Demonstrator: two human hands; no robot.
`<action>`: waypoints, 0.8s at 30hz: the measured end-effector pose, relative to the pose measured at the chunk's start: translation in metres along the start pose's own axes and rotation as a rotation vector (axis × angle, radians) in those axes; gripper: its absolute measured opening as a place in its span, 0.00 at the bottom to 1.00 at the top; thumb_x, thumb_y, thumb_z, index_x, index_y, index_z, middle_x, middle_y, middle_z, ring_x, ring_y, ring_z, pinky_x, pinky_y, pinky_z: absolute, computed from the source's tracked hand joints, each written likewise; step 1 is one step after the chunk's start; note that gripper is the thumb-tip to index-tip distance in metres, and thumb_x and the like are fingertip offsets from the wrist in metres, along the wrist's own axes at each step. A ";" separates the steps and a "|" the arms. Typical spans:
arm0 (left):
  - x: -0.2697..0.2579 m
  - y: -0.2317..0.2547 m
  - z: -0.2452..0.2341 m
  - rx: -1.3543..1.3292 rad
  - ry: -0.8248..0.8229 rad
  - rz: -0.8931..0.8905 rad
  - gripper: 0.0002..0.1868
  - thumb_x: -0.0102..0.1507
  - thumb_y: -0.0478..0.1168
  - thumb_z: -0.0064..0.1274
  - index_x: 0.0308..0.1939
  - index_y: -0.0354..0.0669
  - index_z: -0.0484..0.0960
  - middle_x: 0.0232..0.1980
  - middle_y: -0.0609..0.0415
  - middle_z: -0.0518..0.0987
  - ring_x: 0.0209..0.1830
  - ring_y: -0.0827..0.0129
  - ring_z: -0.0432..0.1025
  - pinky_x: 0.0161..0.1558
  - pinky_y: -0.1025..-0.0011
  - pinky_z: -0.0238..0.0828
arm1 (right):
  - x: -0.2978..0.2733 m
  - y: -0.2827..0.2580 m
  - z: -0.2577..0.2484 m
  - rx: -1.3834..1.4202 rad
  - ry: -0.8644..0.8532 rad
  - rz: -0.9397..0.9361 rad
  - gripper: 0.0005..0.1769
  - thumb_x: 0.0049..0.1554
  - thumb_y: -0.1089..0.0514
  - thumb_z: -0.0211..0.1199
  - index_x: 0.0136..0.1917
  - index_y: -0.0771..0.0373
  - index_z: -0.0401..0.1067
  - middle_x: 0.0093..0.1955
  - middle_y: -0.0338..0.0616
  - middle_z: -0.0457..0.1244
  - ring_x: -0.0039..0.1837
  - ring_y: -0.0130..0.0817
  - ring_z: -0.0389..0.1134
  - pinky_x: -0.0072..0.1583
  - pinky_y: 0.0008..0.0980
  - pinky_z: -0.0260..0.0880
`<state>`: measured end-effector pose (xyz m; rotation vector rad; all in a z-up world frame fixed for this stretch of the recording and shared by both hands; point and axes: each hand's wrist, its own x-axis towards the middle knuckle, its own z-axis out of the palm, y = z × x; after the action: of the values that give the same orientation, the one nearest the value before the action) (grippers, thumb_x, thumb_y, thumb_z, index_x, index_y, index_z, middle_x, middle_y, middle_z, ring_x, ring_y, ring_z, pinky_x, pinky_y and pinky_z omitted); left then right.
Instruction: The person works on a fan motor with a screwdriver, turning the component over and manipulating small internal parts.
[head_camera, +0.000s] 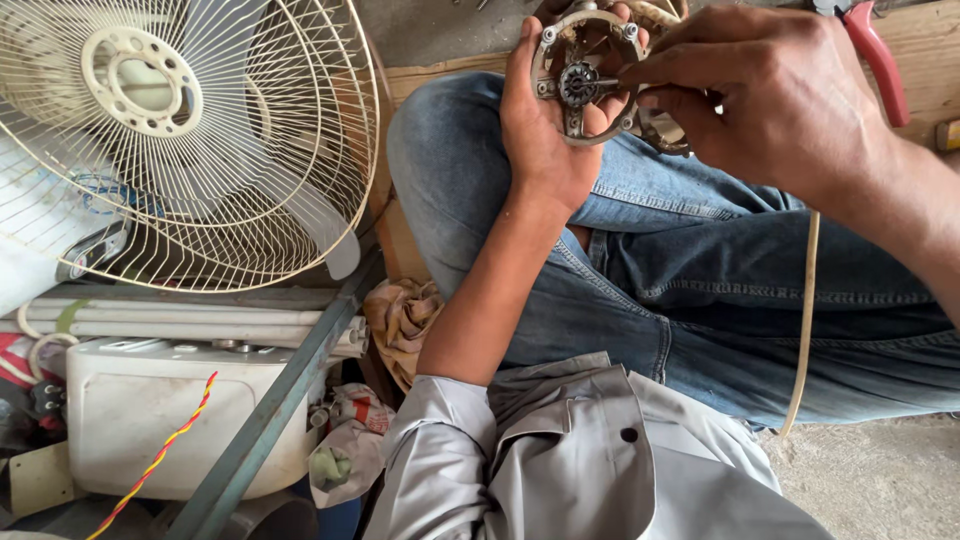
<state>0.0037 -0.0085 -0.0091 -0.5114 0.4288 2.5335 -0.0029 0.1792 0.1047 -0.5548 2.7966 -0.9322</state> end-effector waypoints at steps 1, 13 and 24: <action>0.000 0.001 0.000 0.001 -0.015 0.002 0.27 0.83 0.56 0.34 0.60 0.34 0.77 0.56 0.45 0.82 0.60 0.55 0.78 0.58 0.62 0.74 | 0.002 0.003 0.002 0.004 0.000 -0.019 0.11 0.59 0.62 0.73 0.56 0.59 0.82 0.53 0.44 0.70 0.50 0.38 0.73 0.52 0.34 0.74; 0.005 -0.006 -0.004 0.044 0.167 0.031 0.23 0.82 0.54 0.34 0.56 0.41 0.77 0.55 0.50 0.82 0.56 0.62 0.77 0.56 0.62 0.76 | 0.020 0.000 -0.004 -0.116 -0.055 -0.229 0.14 0.50 0.66 0.73 0.51 0.60 0.83 0.50 0.47 0.71 0.49 0.40 0.74 0.51 0.36 0.76; 0.009 -0.017 -0.019 0.163 0.269 0.069 0.14 0.76 0.49 0.40 0.60 0.49 0.74 0.55 0.58 0.80 0.54 0.67 0.75 0.51 0.63 0.76 | 0.022 -0.005 0.007 -0.196 -0.108 -0.234 0.14 0.55 0.68 0.65 0.55 0.61 0.78 0.58 0.46 0.70 0.52 0.41 0.75 0.47 0.37 0.77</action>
<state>0.0109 0.0017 -0.0331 -0.7895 0.7561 2.4740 -0.0195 0.1628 0.1018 -0.9473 2.7830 -0.6445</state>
